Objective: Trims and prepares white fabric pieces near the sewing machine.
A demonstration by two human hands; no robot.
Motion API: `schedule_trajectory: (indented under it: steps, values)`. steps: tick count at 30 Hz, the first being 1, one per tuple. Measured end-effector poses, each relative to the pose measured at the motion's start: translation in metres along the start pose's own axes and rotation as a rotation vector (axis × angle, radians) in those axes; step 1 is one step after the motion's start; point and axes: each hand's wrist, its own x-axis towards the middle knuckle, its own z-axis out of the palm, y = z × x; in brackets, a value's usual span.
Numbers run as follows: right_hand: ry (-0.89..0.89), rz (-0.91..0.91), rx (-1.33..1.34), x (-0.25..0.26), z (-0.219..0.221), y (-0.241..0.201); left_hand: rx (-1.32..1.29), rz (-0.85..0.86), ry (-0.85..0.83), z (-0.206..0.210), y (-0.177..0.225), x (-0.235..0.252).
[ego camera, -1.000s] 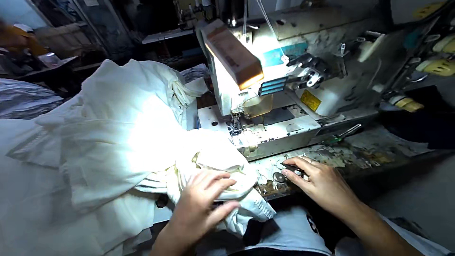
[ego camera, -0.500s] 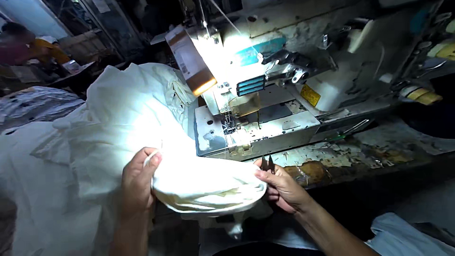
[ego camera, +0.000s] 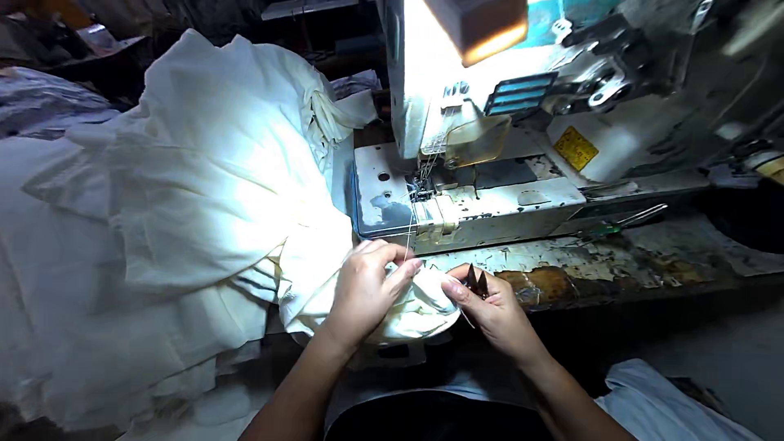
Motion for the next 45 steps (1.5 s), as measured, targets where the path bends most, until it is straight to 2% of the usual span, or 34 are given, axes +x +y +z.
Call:
schedule_trajectory:
  steps: [2, 4, 7, 11, 20, 23, 26, 28, 32, 36, 40, 42, 45]
  values:
    - [0.041, -0.073, -0.264, -0.004, -0.007, -0.001, -0.257, -0.120, -0.056, 0.005, -0.003, 0.007]
    - [0.038, -0.126, -0.534, -0.007, -0.016, -0.008, -0.440, -0.197, -0.024, 0.004, -0.005, 0.008]
    - [-0.011, -0.202, -0.573, -0.002, -0.020, -0.025, -0.557, -0.229, 0.085, 0.004, -0.003, 0.008]
    - [-0.115, -0.265, -0.462, 0.016, -0.007, -0.038, -0.430, -0.146, 0.151, 0.003, 0.002, 0.009]
    - [-0.151, -0.070, -0.552, 0.045, 0.011, -0.040, -0.380, -0.156, 0.191, -0.001, 0.005, 0.011]
    - [-0.114, -0.089, -0.578, 0.038, 0.001, -0.035, -0.183, -0.106, 0.189, -0.004, 0.006, 0.006]
    - [-0.099, -0.018, -0.556, 0.028, -0.013, -0.027, -0.001, -0.111, 0.064, 0.002, 0.006, 0.012]
    - [-0.113, 0.045, -0.532, 0.027, -0.014, -0.024, -0.009, -0.110, 0.041, 0.012, 0.006, 0.020]
    - [-0.150, 0.140, -0.434, 0.040, -0.006, -0.022, -0.067, -0.057, 0.101, 0.017, 0.010, 0.026]
    - [-0.117, 0.118, -0.302, 0.042, 0.002, -0.018, -0.114, -0.052, 0.098, 0.016, 0.010, 0.024]
    - [-0.073, -0.007, -0.477, 0.022, -0.006, -0.011, -0.303, 0.110, 0.101, 0.004, 0.013, 0.005]
    - [-0.158, 0.106, -0.542, 0.009, -0.014, -0.008, -0.269, 0.135, 0.102, 0.000, 0.003, -0.015]
    - [-0.292, 0.220, -0.560, -0.002, -0.017, 0.000, -0.107, 0.119, -0.007, 0.003, -0.031, -0.050]
